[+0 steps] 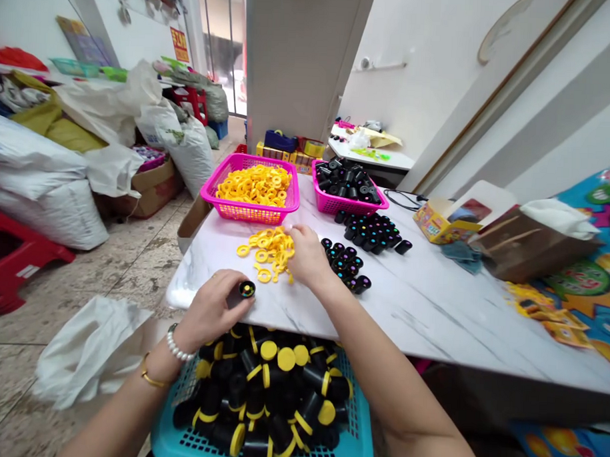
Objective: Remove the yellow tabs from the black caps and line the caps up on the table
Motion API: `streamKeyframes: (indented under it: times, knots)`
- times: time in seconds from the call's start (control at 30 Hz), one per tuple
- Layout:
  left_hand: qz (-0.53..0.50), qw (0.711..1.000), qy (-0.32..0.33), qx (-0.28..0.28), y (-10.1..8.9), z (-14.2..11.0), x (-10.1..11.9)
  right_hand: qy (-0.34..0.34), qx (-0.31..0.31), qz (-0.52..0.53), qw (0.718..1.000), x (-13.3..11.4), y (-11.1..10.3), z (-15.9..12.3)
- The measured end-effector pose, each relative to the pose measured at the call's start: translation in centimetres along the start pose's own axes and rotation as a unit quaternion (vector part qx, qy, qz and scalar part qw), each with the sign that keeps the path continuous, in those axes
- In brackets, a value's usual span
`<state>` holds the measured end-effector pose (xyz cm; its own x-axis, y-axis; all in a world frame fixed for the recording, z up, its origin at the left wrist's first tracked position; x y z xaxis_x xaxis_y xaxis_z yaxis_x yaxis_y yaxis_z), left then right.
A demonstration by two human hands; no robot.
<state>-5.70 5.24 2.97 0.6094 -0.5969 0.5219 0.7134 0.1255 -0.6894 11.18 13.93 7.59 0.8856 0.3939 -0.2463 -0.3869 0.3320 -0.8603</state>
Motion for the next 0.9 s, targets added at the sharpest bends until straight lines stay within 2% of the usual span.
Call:
streamKeyframes:
  times: [0.1,0.2,0.3,0.4,0.47,0.6,0.7,0.8,0.9]
  knots:
    - [0.017,1.0,-0.006,0.006,0.0,-0.7,0.1,-0.033,0.045,-0.053,0.997,-0.4,0.0,-0.5]
    - [0.034,0.999,-0.012,0.007,0.1,-0.8,0.1,-0.068,0.05,-0.092,0.992,-1.1,0.0,-0.6]
    - [0.042,0.999,-0.013,0.009,0.2,-0.7,0.1,-0.072,0.061,-0.045,0.995,-2.2,-1.3,-2.0]
    - [0.042,0.999,-0.01,0.013,0.2,-0.7,0.2,-0.059,0.077,0.041,0.994,-3.7,-3.0,-5.7]
    - [0.043,0.999,-0.014,0.013,0.2,-0.7,0.1,-0.063,0.044,0.061,0.995,-4.9,-3.1,-8.5]
    - [0.028,0.999,-0.025,0.006,0.4,-0.6,0.7,-0.1,-0.081,0.032,0.991,-6.2,-0.8,-12.7]
    - [0.01,1.0,-0.029,0.005,1.2,-0.6,1.9,-0.097,-0.081,0.039,0.991,-5.2,-0.3,-13.5]
    - [0.018,0.999,-0.048,0.008,2.1,-0.6,2.7,-0.052,-0.052,0.008,0.997,-3.2,-0.8,-13.0]
    - [0.028,0.998,-0.062,0.008,2.8,-0.6,3.0,-0.006,-0.075,-0.002,0.997,-1.7,-1.1,-12.4]
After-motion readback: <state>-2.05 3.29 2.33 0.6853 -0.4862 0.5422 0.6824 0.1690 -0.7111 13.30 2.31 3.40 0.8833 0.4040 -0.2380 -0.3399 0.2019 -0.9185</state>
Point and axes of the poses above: each hand's wrist, its own z-axis towards the middle knuckle, its own y-axis out of the palm, x = y × z, the point moved 7 cm from there along z, towards the middle knuckle, and after that the axes turned 2 degrees about y, right-handed, at the moved point
